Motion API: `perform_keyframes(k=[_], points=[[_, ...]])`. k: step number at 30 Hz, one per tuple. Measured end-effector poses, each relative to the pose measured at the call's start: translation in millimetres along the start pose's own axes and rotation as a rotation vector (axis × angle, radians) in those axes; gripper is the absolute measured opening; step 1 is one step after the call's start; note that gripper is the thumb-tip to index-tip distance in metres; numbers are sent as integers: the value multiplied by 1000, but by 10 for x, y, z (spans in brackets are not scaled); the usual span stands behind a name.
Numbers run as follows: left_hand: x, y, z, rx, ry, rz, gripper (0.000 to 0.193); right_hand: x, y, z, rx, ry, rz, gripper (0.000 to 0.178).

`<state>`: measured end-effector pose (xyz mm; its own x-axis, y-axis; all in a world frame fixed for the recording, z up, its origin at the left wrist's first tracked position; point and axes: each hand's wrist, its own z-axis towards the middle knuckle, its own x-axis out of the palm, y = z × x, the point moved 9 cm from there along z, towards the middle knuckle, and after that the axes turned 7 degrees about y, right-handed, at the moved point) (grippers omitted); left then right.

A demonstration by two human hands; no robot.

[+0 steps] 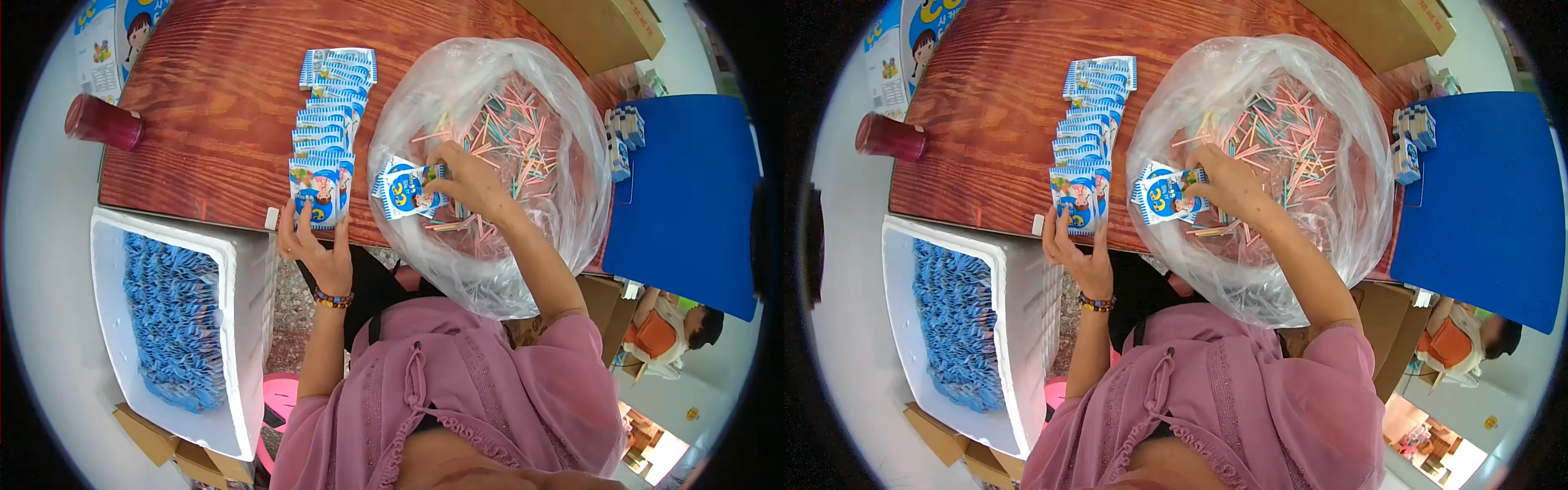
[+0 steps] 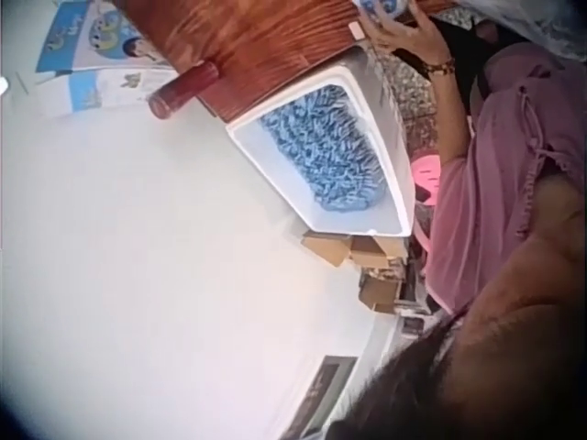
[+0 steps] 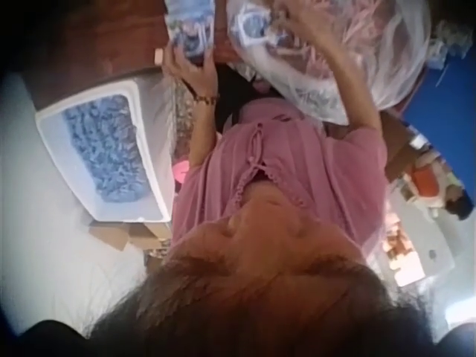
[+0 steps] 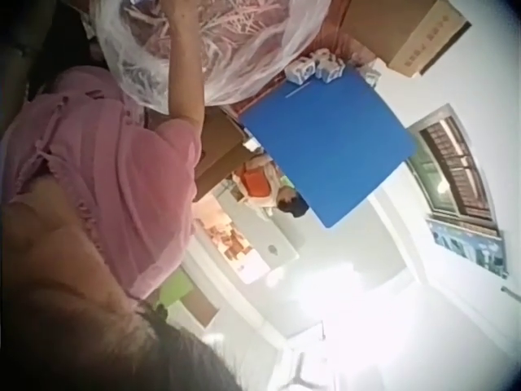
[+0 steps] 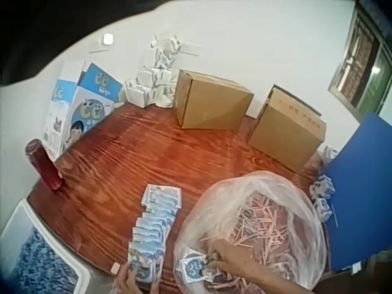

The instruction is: The recorder is sorting small blue toy packages from a large bag into a white sorting bin.

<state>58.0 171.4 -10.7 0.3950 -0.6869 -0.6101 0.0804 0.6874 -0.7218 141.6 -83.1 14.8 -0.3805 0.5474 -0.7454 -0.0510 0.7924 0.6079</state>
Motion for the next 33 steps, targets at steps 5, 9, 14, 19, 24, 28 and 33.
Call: perform_keyframes(k=[5,9,14,19,24,28,33], points=[[-54,64,-37,37,35,-108,60,5,-134,26,-12,-9,159,10],[-74,193,-76,72,34,-187,58,-83,53,-9,-275,-126,1,9],[-77,87,-15,45,54,-42,54,-55,-53,0,-190,-179,64,14],[-75,-8,-10,59,95,41,51,-213,30,-45,-309,-181,41,14],[-107,-576,73,98,63,-214,54,-266,-110,-162,-181,131,603,17],[634,-933,205,-150,500,-766,44,-345,-71,-325,-245,129,657,10],[976,-1113,127,-342,493,-1033,8,-378,-307,-501,-176,39,980,4]])
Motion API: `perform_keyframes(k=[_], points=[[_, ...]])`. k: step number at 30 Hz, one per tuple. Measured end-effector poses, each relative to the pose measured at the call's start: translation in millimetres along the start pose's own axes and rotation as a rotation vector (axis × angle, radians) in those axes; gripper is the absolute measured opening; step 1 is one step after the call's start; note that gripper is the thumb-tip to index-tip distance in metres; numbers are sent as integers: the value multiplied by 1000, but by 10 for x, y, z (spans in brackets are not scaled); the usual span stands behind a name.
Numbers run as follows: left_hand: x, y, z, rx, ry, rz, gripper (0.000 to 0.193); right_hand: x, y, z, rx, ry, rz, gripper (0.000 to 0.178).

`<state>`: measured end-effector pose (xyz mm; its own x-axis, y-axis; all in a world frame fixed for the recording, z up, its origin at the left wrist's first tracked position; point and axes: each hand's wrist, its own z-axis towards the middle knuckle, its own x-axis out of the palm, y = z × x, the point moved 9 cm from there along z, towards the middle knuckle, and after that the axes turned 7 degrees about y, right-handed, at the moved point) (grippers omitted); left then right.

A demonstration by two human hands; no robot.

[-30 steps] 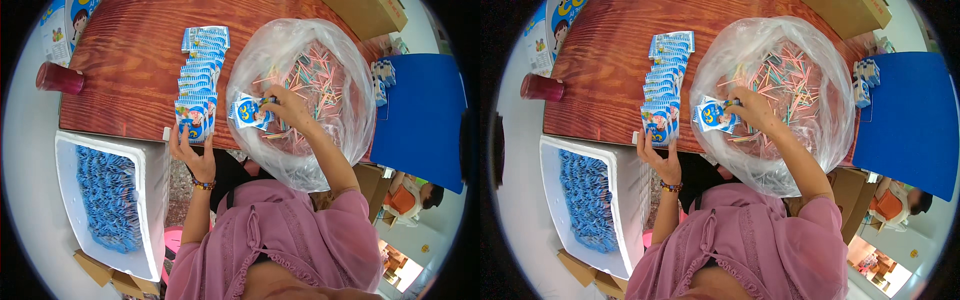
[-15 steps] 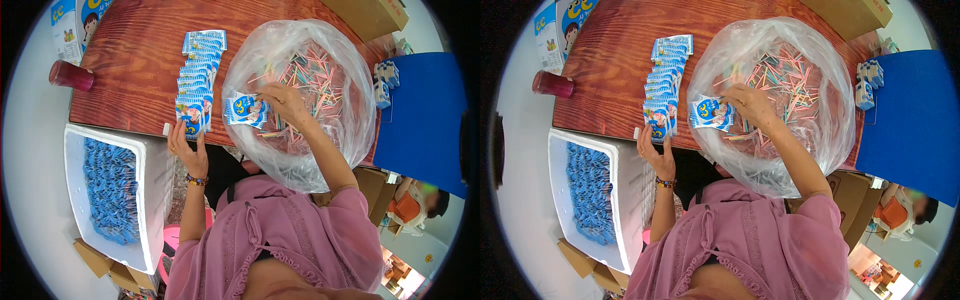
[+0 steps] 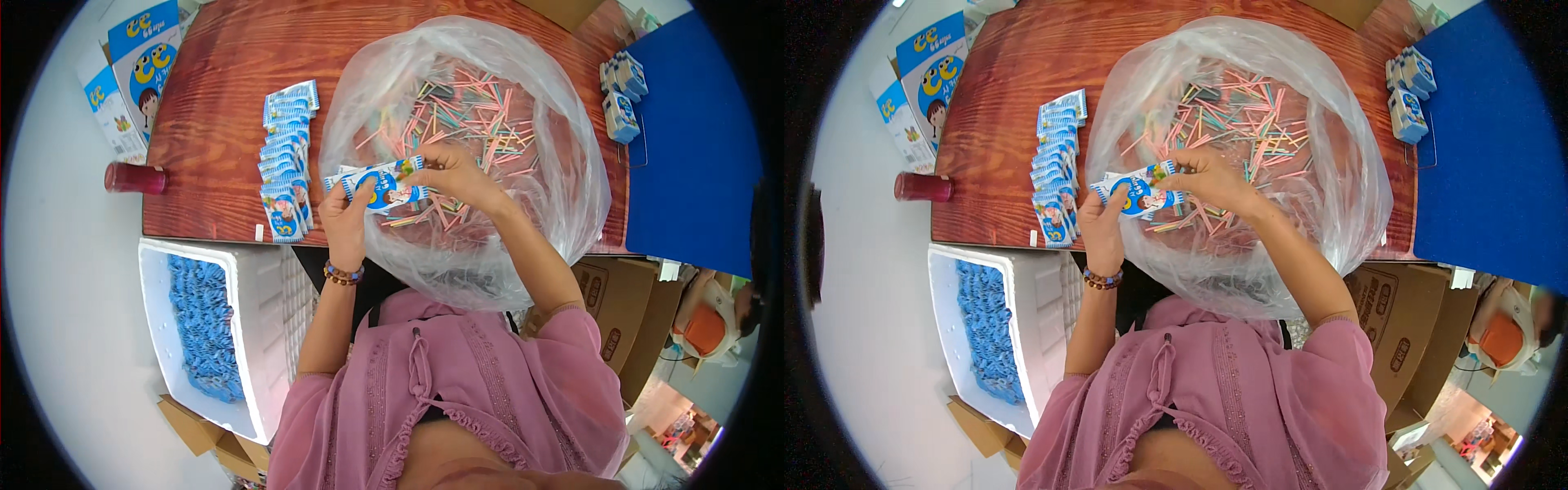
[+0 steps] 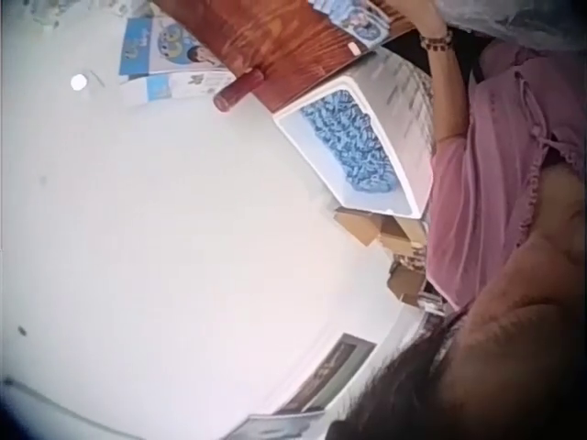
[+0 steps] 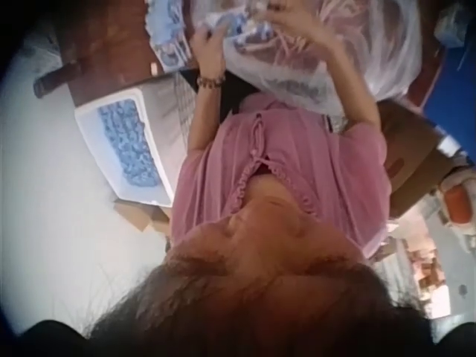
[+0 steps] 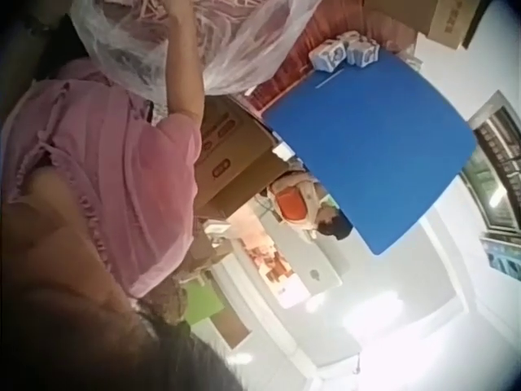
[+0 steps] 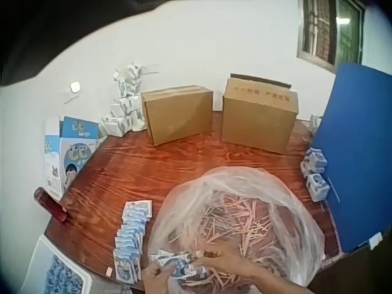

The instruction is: The recorder is sorting small blue toy packages from a large bag into a white sorting bin.

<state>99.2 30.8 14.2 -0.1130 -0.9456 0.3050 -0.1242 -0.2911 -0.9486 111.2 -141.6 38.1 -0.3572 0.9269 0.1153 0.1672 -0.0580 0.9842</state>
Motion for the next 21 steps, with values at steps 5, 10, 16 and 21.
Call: perform_keyframes(k=[5,10,16,21], points=[[59,166,-27,-7,-44,-67,8,-144,-150,-108,-70,-111,-182,7],[18,318,-51,-13,-142,-154,7,-154,-302,-103,-133,-171,-85,14],[-62,372,-64,-66,-180,-307,13,-144,-362,-95,2,-140,-143,14],[-122,397,-39,-116,-126,-446,17,-110,41,-154,-191,27,-37,17]])
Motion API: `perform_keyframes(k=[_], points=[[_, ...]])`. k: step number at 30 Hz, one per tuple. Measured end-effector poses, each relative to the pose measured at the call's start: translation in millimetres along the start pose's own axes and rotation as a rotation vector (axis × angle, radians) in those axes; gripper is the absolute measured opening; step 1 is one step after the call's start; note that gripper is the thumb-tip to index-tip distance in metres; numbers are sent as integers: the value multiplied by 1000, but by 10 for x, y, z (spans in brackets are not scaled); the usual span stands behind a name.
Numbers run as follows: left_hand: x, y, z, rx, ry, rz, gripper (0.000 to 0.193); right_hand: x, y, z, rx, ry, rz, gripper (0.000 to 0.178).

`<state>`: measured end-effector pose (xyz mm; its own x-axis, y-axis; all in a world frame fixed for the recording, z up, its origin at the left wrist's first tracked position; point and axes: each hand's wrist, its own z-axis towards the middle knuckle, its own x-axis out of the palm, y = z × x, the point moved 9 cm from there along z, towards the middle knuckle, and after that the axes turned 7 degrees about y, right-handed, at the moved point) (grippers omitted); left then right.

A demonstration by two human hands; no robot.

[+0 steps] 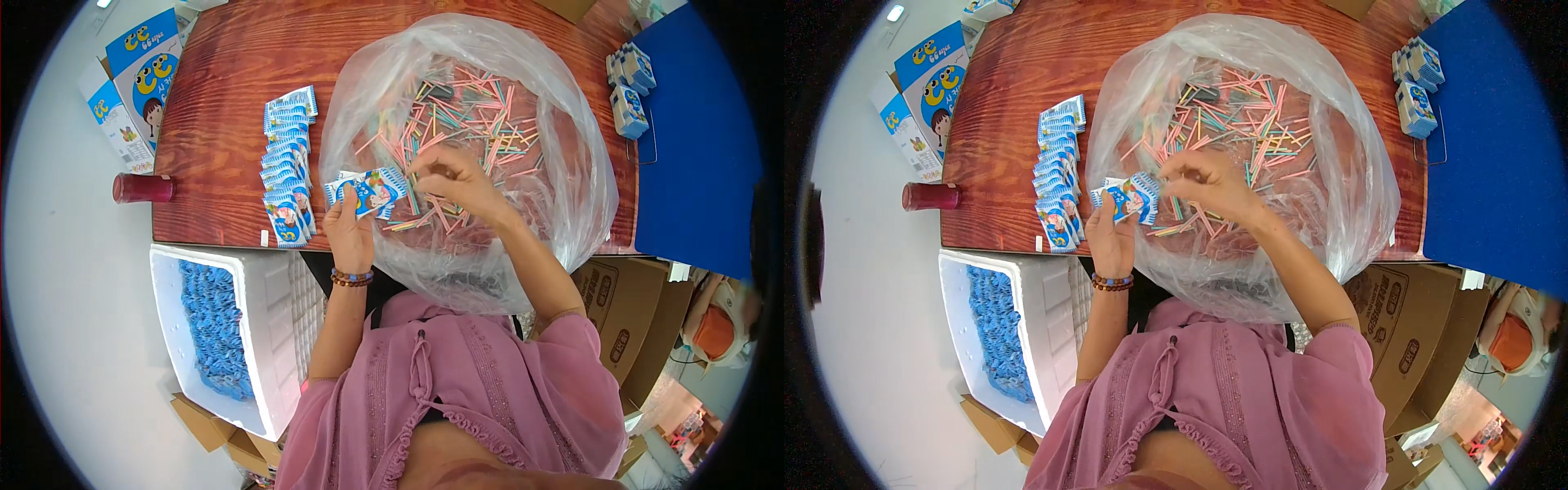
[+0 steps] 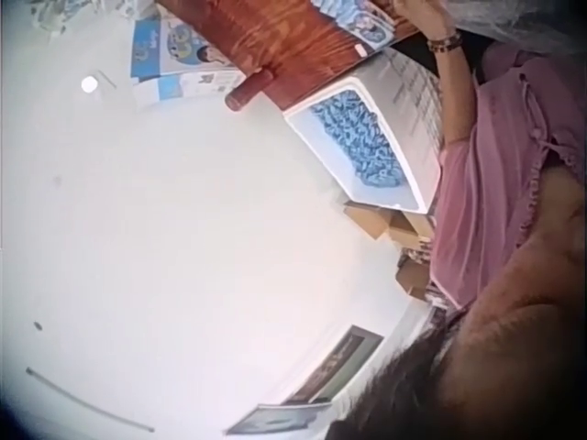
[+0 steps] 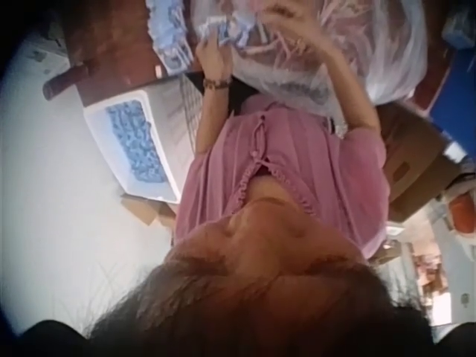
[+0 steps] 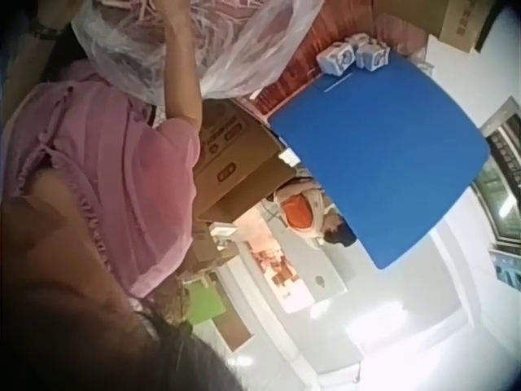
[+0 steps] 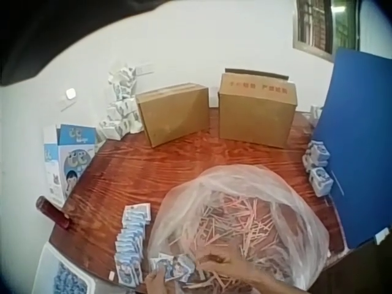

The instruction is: The recorder is sorting small blue toy packages from a large bag into a white sorting bin.

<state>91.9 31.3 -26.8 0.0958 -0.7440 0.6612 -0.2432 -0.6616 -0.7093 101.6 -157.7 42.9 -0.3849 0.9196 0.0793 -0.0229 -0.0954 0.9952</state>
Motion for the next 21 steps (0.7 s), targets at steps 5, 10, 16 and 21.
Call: perform_keyframes(k=[5,10,16,21], points=[[33,76,0,-48,42,-18,20,311,209,45,-94,138,-574,28],[10,95,-91,-78,26,-10,21,460,56,7,-130,292,-586,26],[-43,-15,-175,-58,25,-1,22,-223,-92,135,80,38,-440,25],[-157,-114,-206,-23,-7,-61,22,-292,46,236,15,-189,-1240,22]])
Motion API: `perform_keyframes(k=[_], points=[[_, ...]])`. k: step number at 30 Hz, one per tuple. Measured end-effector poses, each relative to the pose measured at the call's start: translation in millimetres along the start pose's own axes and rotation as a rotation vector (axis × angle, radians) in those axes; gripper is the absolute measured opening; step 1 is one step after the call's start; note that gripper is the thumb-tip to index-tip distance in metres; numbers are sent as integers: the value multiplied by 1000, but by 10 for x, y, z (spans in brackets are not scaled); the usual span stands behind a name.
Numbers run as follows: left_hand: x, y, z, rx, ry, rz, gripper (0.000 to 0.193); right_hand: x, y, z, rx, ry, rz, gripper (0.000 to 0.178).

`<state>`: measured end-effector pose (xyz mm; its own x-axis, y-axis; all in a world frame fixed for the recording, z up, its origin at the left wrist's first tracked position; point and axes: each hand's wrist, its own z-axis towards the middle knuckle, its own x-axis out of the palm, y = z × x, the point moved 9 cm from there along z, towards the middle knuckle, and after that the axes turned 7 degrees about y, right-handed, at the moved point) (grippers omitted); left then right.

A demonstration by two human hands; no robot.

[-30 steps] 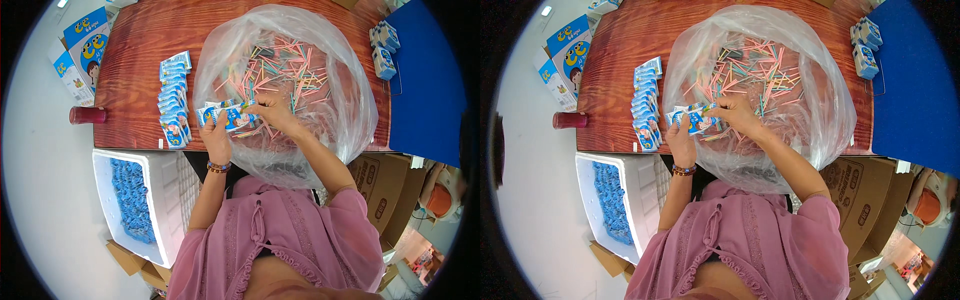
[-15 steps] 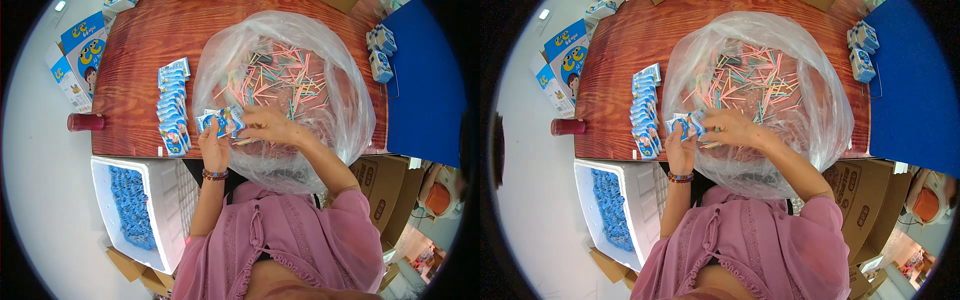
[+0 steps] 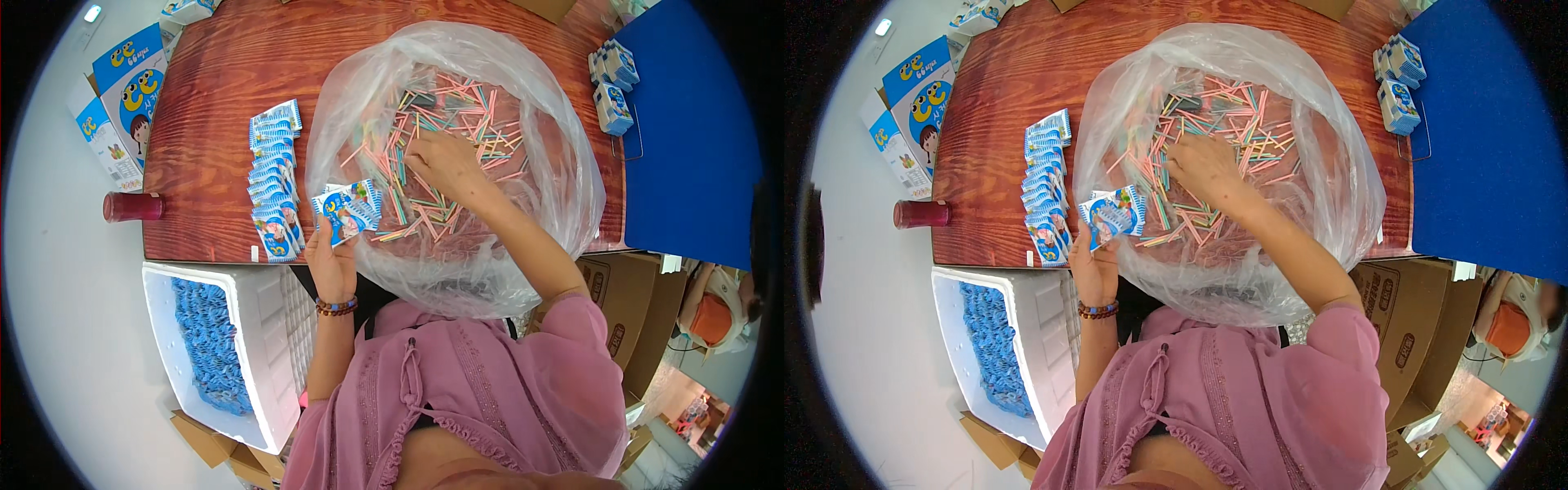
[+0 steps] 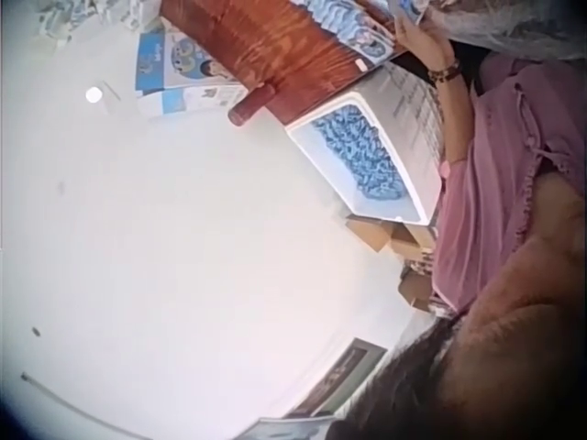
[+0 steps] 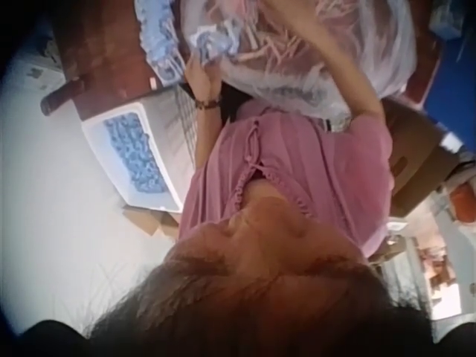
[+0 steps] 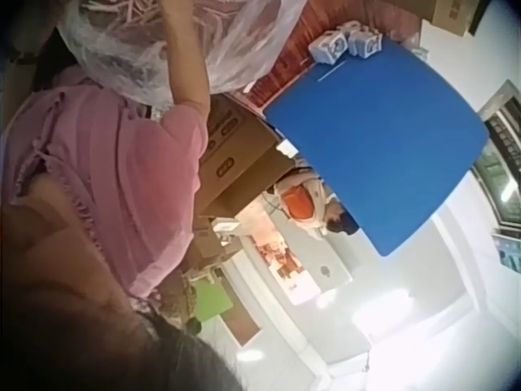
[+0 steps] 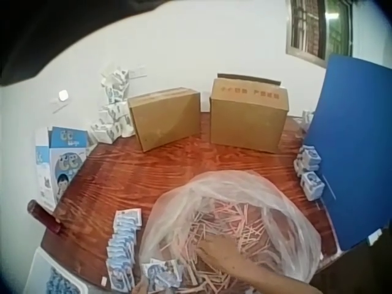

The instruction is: The recorder is sorting small blue toy packages from a large bag into a white sorting bin.

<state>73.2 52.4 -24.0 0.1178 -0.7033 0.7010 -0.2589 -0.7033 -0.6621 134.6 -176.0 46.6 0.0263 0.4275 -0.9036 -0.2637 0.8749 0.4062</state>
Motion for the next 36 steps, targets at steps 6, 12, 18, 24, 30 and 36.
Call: perform_keyframes(k=[6,12,18,24,30,36], points=[[-125,1,-43,-15,-27,-11,21,205,-49,170,349,141,-68,37],[-202,-35,-47,2,-45,-61,21,395,77,383,358,204,-14,42],[-214,-39,-42,10,-56,-96,21,424,171,480,405,256,-131,40],[-256,-96,-56,19,-82,-121,20,437,216,423,340,252,-212,38],[-250,-111,-58,23,-72,-110,20,397,107,292,268,194,-241,29],[-173,-83,-63,10,-58,-101,19,486,-235,204,281,283,-128,20]])
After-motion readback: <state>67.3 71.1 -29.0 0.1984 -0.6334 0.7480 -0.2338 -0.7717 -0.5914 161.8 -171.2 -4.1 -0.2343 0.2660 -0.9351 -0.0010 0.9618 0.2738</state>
